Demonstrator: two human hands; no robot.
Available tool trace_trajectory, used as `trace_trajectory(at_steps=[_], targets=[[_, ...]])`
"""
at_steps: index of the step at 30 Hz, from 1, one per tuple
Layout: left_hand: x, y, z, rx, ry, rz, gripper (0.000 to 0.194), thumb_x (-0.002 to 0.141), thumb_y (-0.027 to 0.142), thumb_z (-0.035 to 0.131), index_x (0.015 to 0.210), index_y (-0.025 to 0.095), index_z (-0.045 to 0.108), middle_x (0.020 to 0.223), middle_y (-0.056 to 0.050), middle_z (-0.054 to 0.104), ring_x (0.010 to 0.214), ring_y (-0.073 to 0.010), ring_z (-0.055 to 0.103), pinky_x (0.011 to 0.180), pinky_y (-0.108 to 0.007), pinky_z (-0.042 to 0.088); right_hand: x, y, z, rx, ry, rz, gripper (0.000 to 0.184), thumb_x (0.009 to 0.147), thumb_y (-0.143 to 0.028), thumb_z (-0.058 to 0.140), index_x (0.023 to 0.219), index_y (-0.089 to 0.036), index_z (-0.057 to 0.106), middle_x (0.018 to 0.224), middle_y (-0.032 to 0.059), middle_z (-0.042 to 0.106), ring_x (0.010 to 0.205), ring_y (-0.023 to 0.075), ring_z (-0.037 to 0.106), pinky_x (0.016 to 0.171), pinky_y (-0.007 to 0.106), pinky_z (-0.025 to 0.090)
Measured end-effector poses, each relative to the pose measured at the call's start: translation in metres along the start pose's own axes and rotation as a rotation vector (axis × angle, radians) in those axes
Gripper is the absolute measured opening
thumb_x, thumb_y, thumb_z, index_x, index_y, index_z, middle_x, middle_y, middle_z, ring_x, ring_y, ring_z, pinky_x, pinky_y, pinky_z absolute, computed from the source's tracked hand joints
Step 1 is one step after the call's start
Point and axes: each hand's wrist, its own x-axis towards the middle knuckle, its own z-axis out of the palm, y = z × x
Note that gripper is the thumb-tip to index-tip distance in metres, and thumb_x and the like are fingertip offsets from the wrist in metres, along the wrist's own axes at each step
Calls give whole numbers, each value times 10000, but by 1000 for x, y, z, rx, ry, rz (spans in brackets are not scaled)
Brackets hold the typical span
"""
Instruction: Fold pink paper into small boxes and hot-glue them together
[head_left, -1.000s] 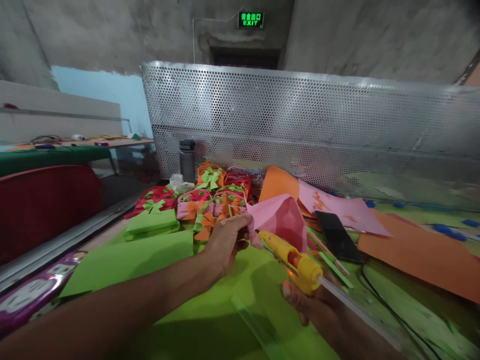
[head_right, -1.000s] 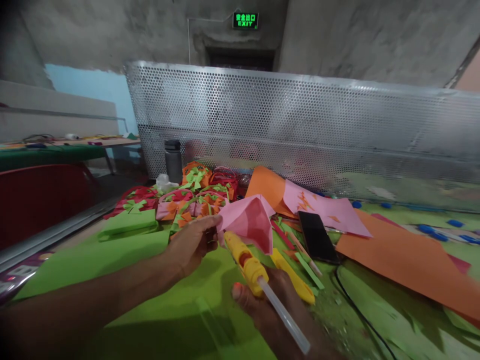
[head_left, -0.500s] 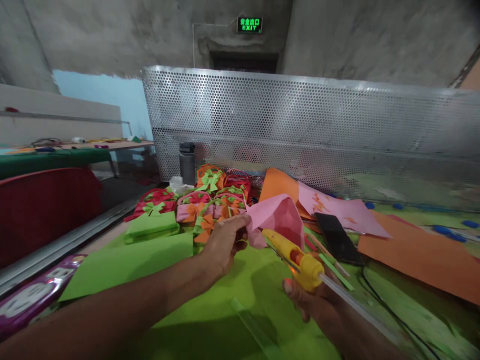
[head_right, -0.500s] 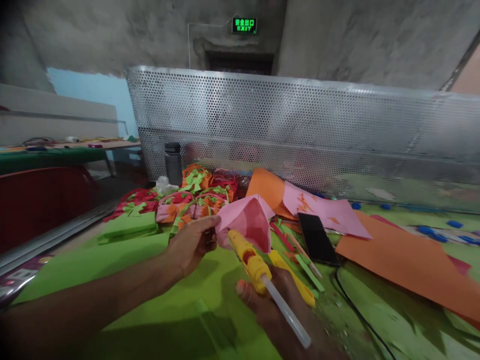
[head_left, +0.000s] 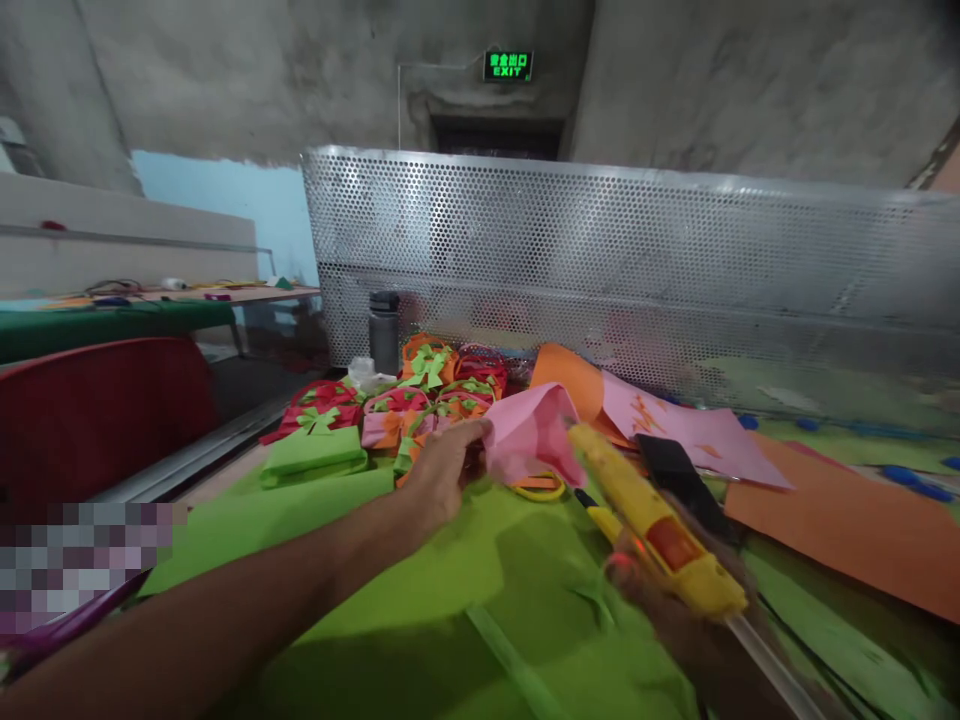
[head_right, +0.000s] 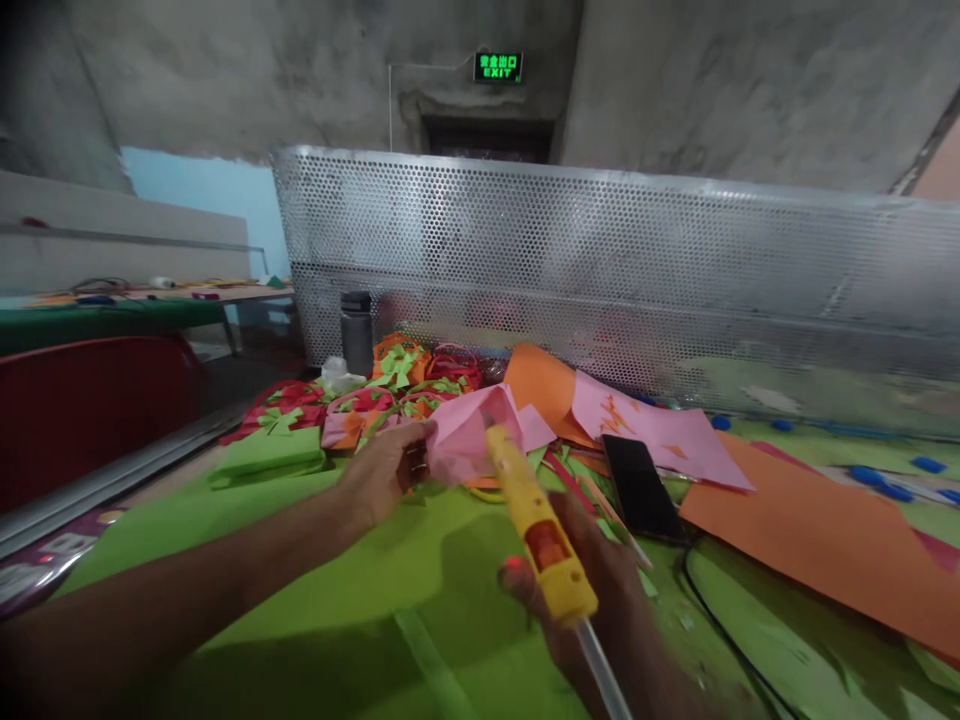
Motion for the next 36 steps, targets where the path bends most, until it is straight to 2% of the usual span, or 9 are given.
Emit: trace_trajectory(at_steps=[4, 8, 13, 16, 20, 24, 29, 33, 36], targets=[[13, 11, -8, 13, 23, 114, 152, 540, 229, 659, 593, 132, 554, 498, 37, 531, 427, -79, 482, 408, -183, 357, 31, -1, -31, -452, 82, -9, 570, 769, -287, 468, 1292, -158, 282, 881, 111, 663, 580, 237, 615, 488, 327, 434], [28, 27, -18, -4, 56, 229, 145, 536, 228, 658, 597, 147, 555, 506, 51, 534, 426, -71, 473, 403, -175, 345, 48, 2, -46, -853, -100, 52, 587, 786, -331, 475, 1303, -106, 311, 746, 114, 671, 599, 274, 623, 475, 317, 383], [32, 36, -22, -3, 34, 254, 137, 545, 214, 660, 596, 155, 548, 541, 33, 555, 441, -89, 491, 382, -187, 359, 38, 7, -22, -970, -351, 38, 544, 817, -251, 443, 1333, -146, 305, 772, 79, 665, 642, 258, 636, 471, 300, 389], [28, 35, -18, -5, -1, 227, 129, 553, 202, 657, 615, 153, 554, 566, 25, 569, 480, -100, 519, 412, -192, 407, 27, 10, 1, -1067, -483, 35, 550, 806, -150, 409, 1344, -99, 305, 778, 131, 658, 626, 261, 632, 466, 316, 410], [20, 29, -12, 9, -71, 145, 123, 554, 178, 660, 638, 149, 576, 572, 24, 581, 489, -103, 533, 435, -198, 441, 15, 16, 22, -1064, -537, -9, 542, 796, -78, 393, 1335, -95, 339, 716, 129, 648, 621, 243, 624, 497, 321, 427], [11, 23, -7, 80, -179, 37, 124, 563, 198, 672, 640, 130, 601, 585, -1, 604, 491, -121, 551, 442, -222, 457, 14, 19, 24, -1038, -528, -33, 442, 834, -232, 462, 1263, -127, 448, 724, 138, 654, 628, 242, 625, 497, 317, 432], [-5, 23, -2, 198, -316, -86, 111, 562, 188, 691, 607, 113, 623, 584, -34, 621, 488, -129, 559, 465, -240, 462, 28, 11, -7, -952, -474, -48, 311, 850, -341, 452, 1080, -175, 578, 794, 116, 666, 679, 269, 634, 474, 307, 409], [-18, 27, 2, 279, -409, -156, 92, 540, 168, 708, 555, 116, 634, 542, -30, 613, 442, -108, 532, 438, -214, 424, 44, 5, -39, -850, -170, 71, 252, 844, -369, 457, 920, -196, 624, 740, 88, 669, 665, 255, 627, 494, 302, 387], [-27, 26, 4, 420, -520, -166, 96, 555, 201, 697, 545, 114, 657, 510, -36, 598, 424, -98, 499, 418, -196, 375, 51, 3, -50, -359, -110, 65, 275, 831, -396, 468, 868, -195, 652, 769, 58, 680, 693, 195, 619, 574, 284, 424]])
